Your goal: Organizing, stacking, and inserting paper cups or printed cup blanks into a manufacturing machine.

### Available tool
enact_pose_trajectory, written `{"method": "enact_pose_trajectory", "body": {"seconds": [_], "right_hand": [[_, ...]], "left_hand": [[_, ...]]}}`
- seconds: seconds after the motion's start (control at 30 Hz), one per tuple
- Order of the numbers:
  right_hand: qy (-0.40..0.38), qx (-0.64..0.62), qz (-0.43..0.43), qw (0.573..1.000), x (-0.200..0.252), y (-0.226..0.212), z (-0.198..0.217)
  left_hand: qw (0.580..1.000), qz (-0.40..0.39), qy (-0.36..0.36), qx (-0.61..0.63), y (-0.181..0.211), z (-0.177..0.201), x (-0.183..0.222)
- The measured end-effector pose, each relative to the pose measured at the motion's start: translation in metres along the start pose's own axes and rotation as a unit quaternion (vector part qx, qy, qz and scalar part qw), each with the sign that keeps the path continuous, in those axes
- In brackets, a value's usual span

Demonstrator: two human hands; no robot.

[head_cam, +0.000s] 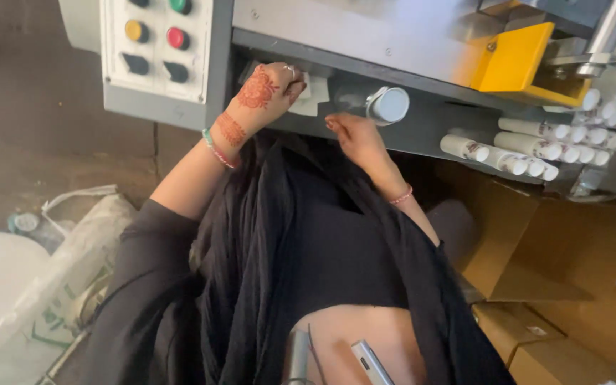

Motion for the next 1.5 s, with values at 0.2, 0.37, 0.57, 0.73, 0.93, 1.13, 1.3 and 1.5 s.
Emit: {"method": "enact_pose_trajectory", "body": {"seconds": [0.2, 0.37, 0.57, 0.73, 0.93, 1.13, 1.3, 1.5], "right_hand": [[-0.098, 0.107, 0.067, 0.987, -0.019, 0.04, -0.064], [-0.074, 0.23, 0.224, 0.944, -0.057, 0.071, -0.118], [-0.111, 0.315, 0.183, 0.924, -0.054, 0.12, -0.145], [-0.137, 0.314, 0.147, 0.928, -0.058, 0.13, -0.142], [-0.134, 0.415, 0.156, 0.886, -0.061, 0.096, -0.141], [-0.132, 0.459, 0.149, 0.866, -0.072, 0.081, -0.138], [-0.153, 0.458, 0.139, 0.865, -0.077, 0.082, -0.134], [-0.12, 0.34, 0.138, 0.922, -0.075, 0.09, -0.118]], "left_hand": [[0.99, 0.012, 0.111, -0.084, -0.167, -0.097, 0.041], [0.772, 0.379, 0.12, 0.496, -0.362, -0.211, 0.034], [0.686, 0.352, 0.201, 0.604, -0.387, -0.224, 0.018], [0.621, 0.355, 0.237, 0.657, -0.386, -0.242, -0.008], [0.617, 0.392, 0.252, 0.634, -0.36, -0.214, -0.001], [0.719, 0.347, 0.133, 0.587, -0.354, -0.205, -0.009], [0.735, 0.369, 0.16, 0.546, -0.343, -0.197, 0.005], [0.73, 0.26, 0.113, 0.622, -0.209, -0.12, 0.029]]}}
Point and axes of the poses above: each hand's wrist, its own x-axis away from the middle knuckle, its own z-axis out of the back of the hand, y = z × x, the point moved 3 cm from there along -x, towards the middle knuckle, and after that the axes turned 13 degrees about z, right-handed, at the moved point
